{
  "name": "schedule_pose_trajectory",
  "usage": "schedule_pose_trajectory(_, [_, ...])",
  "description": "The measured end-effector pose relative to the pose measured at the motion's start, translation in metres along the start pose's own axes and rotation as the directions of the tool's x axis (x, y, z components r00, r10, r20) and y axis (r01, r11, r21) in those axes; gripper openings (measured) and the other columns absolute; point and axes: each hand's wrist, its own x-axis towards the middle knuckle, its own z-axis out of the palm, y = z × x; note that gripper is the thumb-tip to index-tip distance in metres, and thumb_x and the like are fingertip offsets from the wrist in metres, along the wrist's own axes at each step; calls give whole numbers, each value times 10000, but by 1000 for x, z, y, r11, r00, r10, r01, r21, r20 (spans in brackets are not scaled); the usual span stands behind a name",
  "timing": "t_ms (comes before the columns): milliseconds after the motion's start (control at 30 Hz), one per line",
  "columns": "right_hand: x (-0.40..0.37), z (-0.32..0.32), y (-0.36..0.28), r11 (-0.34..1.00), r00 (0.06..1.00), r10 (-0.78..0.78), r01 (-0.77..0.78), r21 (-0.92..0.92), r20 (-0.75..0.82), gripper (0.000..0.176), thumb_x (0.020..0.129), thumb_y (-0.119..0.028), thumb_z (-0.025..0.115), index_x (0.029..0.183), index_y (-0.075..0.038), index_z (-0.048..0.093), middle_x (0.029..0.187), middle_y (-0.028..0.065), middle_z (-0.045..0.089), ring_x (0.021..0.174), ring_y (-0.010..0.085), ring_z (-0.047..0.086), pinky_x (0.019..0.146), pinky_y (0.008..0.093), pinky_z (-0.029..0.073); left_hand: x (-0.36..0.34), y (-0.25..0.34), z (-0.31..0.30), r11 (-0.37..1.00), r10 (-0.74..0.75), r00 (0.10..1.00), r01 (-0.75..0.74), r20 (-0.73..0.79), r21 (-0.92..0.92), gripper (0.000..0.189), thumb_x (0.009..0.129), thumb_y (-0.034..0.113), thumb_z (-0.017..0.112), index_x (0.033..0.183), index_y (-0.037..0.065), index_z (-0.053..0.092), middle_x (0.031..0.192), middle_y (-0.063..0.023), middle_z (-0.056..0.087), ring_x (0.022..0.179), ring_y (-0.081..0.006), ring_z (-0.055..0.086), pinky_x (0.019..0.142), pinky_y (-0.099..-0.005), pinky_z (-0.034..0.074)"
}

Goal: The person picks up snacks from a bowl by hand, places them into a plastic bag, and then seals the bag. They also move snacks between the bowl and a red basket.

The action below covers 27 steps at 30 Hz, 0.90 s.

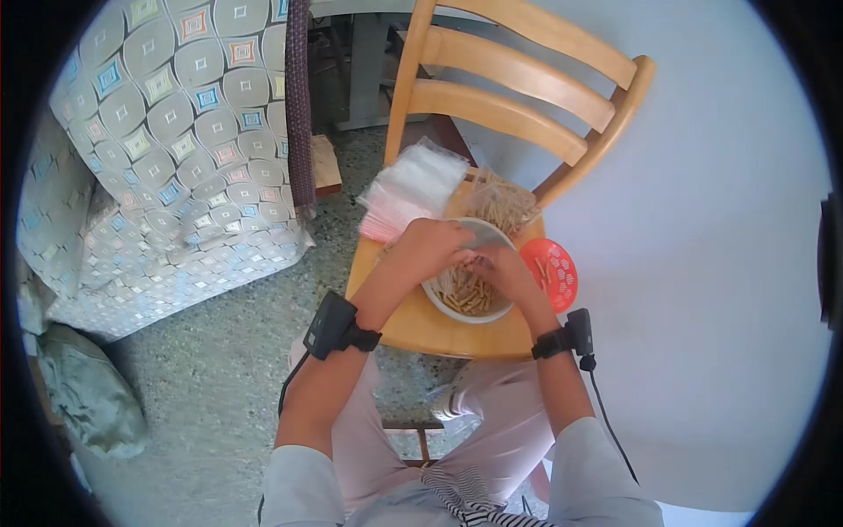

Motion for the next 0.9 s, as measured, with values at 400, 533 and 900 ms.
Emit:
schedule_pose_trajectory(400, [12, 12, 32, 978, 994, 105, -97, 185, -32, 267, 886, 10, 674, 1150, -31, 668, 1005, 54, 700, 865, 114, 663, 772, 275, 533, 10, -23, 46, 990, -86, 990, 73, 111, 118, 284, 765, 320, 788, 926, 92, 736, 856, -130, 708, 853, -309, 702, 733, -431, 546])
schedule_pose_trajectory(533, [14, 19, 30, 978, 992, 55, -30, 208, -116, 244, 892, 3, 662, 1132, -37, 677, 939, 37, 707, 814, 100, 653, 721, 261, 524, 19, -18, 42, 979, -139, 966, 102, 219, 174, 290, 759, 312, 789, 940, 91, 741, 850, -131, 710, 848, -304, 702, 733, -434, 542])
schedule_pose_trajectory(900, [5, 20, -12, 983, 934, 89, -27, 179, -346, 177, 891, -164, 707, 1045, -75, 712, 916, 119, 733, 839, 243, 720, 719, 352, 543, 8, -22, 32, 987, -136, 982, 145, 132, -64, 240, 805, 335, 746, 929, 130, 739, 852, -122, 688, 833, -330, 658, 704, -434, 501])
